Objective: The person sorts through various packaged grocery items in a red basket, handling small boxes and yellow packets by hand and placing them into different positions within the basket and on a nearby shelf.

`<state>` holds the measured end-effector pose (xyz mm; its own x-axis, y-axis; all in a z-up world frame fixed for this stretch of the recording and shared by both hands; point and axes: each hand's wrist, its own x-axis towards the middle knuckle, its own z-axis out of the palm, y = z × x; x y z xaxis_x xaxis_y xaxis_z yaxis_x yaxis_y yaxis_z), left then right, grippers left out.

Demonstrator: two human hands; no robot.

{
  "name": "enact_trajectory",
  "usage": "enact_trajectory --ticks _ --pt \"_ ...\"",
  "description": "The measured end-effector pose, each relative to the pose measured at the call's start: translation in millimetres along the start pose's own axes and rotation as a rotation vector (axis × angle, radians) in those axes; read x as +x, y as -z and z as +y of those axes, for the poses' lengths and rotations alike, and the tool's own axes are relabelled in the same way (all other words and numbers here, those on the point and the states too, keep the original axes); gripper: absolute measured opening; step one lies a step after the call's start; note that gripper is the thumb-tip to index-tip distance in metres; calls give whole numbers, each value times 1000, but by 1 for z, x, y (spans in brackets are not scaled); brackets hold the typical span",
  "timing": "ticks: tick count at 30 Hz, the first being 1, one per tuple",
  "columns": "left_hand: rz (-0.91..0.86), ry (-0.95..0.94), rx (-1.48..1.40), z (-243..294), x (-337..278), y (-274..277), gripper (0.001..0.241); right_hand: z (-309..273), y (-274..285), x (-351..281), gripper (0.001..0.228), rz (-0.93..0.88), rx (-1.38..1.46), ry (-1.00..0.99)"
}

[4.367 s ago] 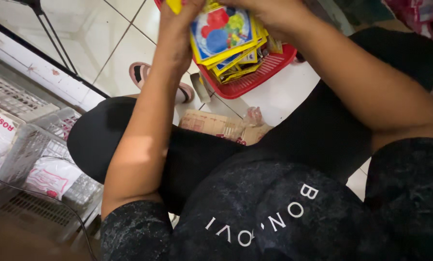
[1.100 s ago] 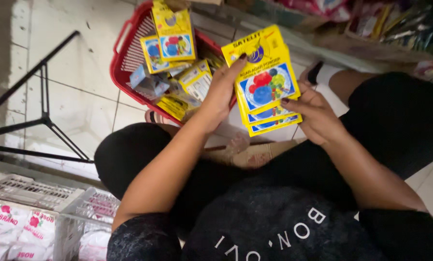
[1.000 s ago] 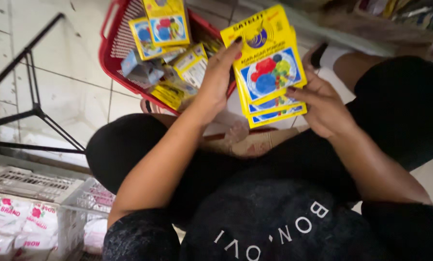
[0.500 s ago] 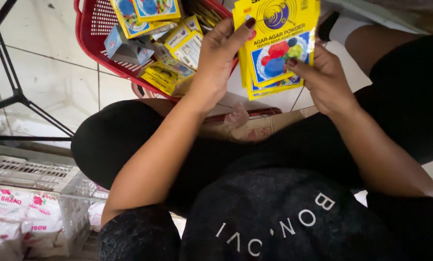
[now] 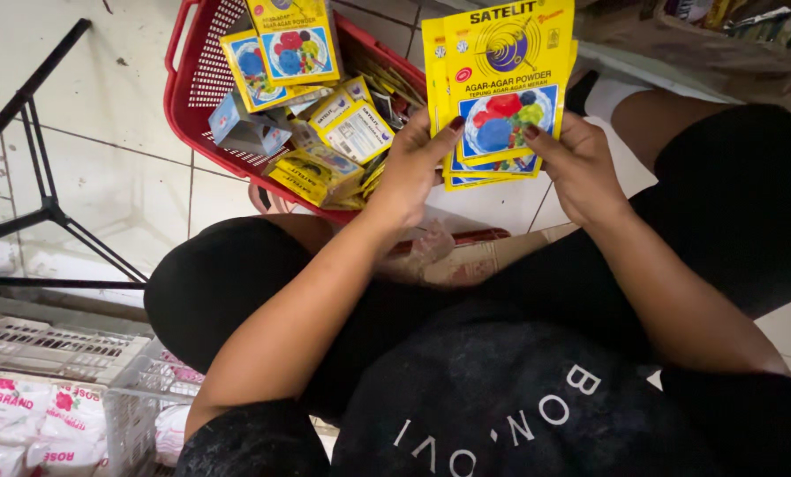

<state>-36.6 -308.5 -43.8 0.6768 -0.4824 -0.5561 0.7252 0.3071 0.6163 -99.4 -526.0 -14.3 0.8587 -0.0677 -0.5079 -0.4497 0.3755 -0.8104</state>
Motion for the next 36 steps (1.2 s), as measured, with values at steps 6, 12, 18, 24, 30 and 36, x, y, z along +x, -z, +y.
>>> enact_trajectory --ticks 6,12,18,24,30,36 --pt "82 -77 10 -7 -3 -1 23 5 4 2 21 72 -111 99" --pt "108 -45 -13 7 -4 -3 20 8 13 7 16 125 -178 200" --pt "127 -71 -34 6 1 1 20 1 14 6 9 169 -81 205" --pt "106 -148 -74 8 1 4 20 2 15 6 13 111 -58 169" --pt "75 -142 -105 15 -3 -1 23 1 10 4 21 51 -14 118" --pt "105 -57 -131 24 -9 -5 27 1 10 6 18 74 34 138"
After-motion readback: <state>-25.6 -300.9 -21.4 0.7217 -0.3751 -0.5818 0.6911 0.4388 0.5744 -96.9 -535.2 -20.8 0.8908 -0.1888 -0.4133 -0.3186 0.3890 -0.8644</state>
